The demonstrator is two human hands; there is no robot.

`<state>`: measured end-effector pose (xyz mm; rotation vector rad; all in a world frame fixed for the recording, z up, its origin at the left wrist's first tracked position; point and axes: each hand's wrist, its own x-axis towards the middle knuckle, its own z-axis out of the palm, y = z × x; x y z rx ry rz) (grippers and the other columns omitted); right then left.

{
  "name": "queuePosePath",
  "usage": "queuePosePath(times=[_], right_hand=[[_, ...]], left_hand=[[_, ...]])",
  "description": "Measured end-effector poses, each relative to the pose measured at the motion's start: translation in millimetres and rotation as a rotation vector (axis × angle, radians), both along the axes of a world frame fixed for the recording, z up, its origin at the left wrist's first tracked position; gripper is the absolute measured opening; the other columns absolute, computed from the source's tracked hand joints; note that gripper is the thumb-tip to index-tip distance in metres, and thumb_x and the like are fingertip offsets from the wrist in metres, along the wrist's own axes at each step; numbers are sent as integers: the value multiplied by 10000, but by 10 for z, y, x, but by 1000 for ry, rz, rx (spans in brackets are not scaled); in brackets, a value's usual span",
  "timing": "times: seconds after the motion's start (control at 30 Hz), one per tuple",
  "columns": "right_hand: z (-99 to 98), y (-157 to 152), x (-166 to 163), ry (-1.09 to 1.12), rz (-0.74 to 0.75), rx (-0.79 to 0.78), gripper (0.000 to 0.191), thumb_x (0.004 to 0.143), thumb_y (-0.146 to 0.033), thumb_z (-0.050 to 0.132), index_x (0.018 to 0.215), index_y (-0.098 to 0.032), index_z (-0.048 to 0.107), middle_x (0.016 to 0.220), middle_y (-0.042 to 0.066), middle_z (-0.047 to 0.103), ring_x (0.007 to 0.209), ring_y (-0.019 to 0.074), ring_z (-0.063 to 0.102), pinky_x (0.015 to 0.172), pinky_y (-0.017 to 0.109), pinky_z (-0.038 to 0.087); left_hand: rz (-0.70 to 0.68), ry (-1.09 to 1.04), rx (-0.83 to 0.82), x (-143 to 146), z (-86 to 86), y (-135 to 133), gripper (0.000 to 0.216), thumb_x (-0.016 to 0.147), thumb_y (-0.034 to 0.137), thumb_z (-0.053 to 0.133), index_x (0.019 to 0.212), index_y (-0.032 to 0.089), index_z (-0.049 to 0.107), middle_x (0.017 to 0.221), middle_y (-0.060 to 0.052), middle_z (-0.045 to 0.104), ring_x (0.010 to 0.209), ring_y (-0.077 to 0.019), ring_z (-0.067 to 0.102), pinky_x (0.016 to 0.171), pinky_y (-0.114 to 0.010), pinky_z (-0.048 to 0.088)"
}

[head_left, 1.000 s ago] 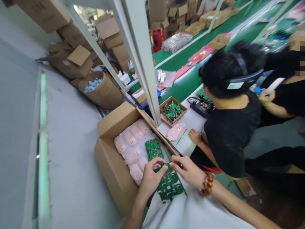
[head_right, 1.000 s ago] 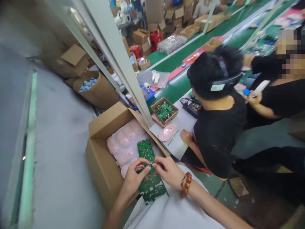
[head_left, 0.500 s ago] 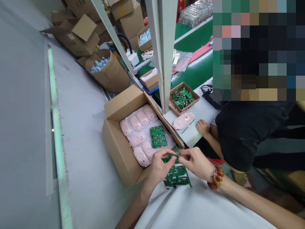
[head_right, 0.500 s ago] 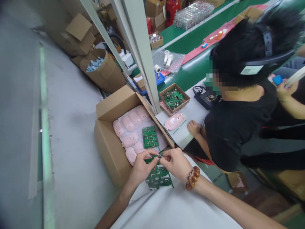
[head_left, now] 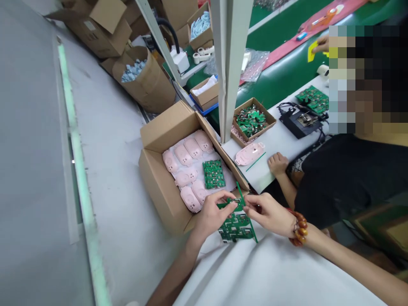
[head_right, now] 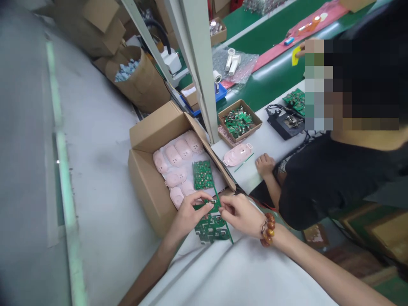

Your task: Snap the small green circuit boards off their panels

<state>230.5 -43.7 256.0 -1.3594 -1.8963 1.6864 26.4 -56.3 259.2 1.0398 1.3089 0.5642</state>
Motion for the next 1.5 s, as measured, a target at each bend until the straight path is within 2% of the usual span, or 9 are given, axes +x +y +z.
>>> queuePosePath(times=[0.17, 0.43, 0.6, 0.83, 0.97, 1.07, 1.2, 1.33, 1.5], right_hand=[[-38, -16, -45, -17, -5, 35, 310, 867, -372, 503, 625, -240, 362, 503, -61, 356, 492, 104, 307, 504, 257, 245], [-135, -100, -123, -51, -217, 62, 309, 747, -297, 556, 558, -229, 320, 515, -65, 328, 534, 87, 282, 509, 236, 247], [-148, -112, -98, -75, -199, 91, 299, 759, -307, 553, 552, -223, 354, 502, -58, 357, 522, 86, 299, 505, 234, 257], [-172, -95, -10, -39, -176, 86, 307, 784, -285, 570, 555, -215, 380, 482, -57, 381, 487, 77, 316, 474, 220, 256], [-149, -117, 24, 64, -75, 49, 311, 859, -294, 564, 593, -210, 426, 477, -73, 377, 454, 69, 307, 459, 214, 246], [-102, -193, 15, 76, -91, 218, 284, 919, -246, 555, 647, -203, 485, 496, -73, 435, 447, 68, 369, 480, 207, 296], [-142, -321, -3, 59, -96, 502, 240, 1006, -209, 511, 777, -197, 581, 658, -11, 594, 605, 111, 546, 614, 218, 412], [-300, -363, 42, -65, -18, 664, 263, 1058, -216, 439, 835, -199, 577, 683, 9, 605, 628, 145, 566, 595, 257, 400], [-374, -323, 169, -134, -27, 837, 226, 1061, -198, 428, 912, -196, 597, 718, 25, 640, 652, 163, 607, 590, 272, 411]], left_hand=[[11, 32, 22, 13, -42, -3, 190, 845, 346, 700, 921, 173, 719, 853, -13, 681, 559, -93, 612, 527, -199, 489], [-14, 119, 109, 47, -92, -16, 108, 858, 271, 661, 912, 204, 724, 866, -15, 733, 656, -131, 653, 619, -230, 538], [-4, 125, 130, 81, -162, -49, 103, 862, 279, 650, 888, 208, 720, 884, -30, 751, 873, -193, 708, 758, -270, 567], [14, 167, 186, 164, -237, -101, 86, 875, 261, 639, 871, 204, 704, 869, -20, 763, 869, -186, 706, 859, -312, 560], [-46, 85, 168, 182, -207, -94, 67, 854, 242, 660, 865, 203, 713, 878, -22, 761, 867, -179, 706, 847, -294, 570], [7, 13, 42, 138, -238, -91, 123, 857, 318, 691, 914, 209, 701, 874, -15, 732, 742, -153, 694, 710, -262, 587], [149, -64, -136, -44, -569, 6, 303, 874, 430, 670, 1101, 231, 653, 1046, -35, 700, 629, -125, 664, 560, -265, 578], [123, 238, 11, -262, -1187, 367, 117, 859, 228, 644, 968, 197, 673, 850, -22, 684, 730, -164, 667, 699, -296, 585], [146, 419, 126, -290, -1818, 874, 174, 837, 55, 590, 865, 191, 694, 940, -66, 694, 993, -222, 652, 1022, -407, 503]])
